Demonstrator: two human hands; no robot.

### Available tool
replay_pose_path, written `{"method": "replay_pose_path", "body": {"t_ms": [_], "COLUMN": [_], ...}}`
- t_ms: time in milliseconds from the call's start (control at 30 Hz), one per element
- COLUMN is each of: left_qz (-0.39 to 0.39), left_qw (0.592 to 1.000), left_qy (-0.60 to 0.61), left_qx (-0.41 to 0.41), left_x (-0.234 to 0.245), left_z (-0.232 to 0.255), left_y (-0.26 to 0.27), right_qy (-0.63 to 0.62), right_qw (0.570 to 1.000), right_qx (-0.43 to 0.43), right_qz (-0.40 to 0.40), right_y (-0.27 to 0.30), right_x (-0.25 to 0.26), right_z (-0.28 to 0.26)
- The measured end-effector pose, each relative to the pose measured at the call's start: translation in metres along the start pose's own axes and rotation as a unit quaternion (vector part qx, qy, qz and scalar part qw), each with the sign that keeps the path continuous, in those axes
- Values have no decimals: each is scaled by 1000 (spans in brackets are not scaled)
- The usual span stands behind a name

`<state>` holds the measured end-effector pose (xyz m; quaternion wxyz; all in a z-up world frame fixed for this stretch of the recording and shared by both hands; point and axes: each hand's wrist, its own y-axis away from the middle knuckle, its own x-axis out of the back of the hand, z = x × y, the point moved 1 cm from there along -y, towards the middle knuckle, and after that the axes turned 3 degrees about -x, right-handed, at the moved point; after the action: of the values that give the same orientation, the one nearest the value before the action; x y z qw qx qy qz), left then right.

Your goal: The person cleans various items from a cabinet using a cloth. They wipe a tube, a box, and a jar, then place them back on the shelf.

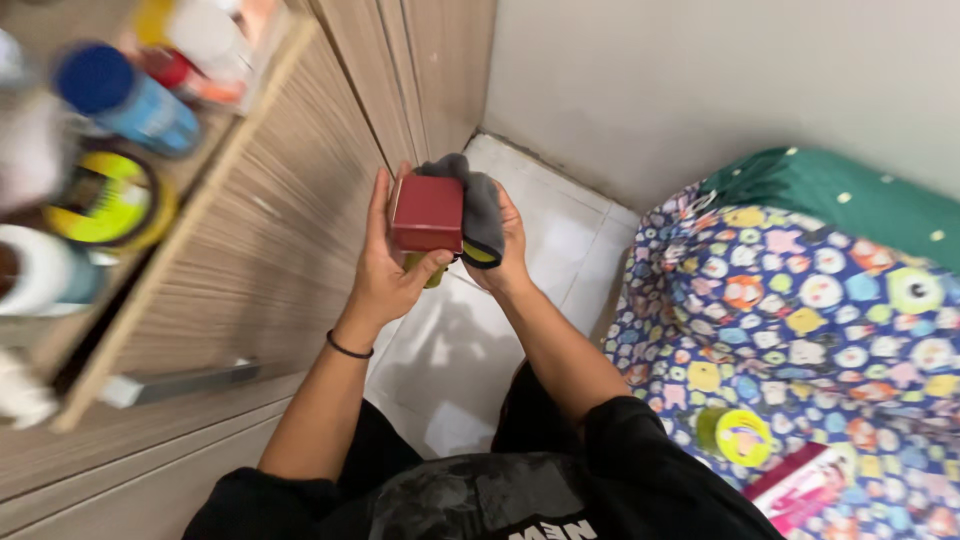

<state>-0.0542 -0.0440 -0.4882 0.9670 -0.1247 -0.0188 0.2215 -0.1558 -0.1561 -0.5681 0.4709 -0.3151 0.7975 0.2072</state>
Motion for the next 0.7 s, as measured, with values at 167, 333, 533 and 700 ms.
{"method": "replay_pose_path", "body": {"t_ms": [167, 333, 533, 700], "left_qz": [32, 15, 31, 45], "left_qw": [989, 975, 921, 921], "left_qy": [-143, -205, -361, -365], "left_qx": [5, -88, -146, -129], "left_x": [18, 49, 43, 37], "left_z": [-87, -145, -160, -158], "left_y": [54, 105, 136, 148], "right_qy": [262, 232, 570, 648], "right_qw": [965, 971, 798, 708], "right_qx": [19, -43, 168, 196], "right_qz": [0, -20, -101, -202], "right_y": [21, 58, 120, 121], "right_x": [90, 133, 111, 100], "right_z": [48, 97, 113, 104]}}
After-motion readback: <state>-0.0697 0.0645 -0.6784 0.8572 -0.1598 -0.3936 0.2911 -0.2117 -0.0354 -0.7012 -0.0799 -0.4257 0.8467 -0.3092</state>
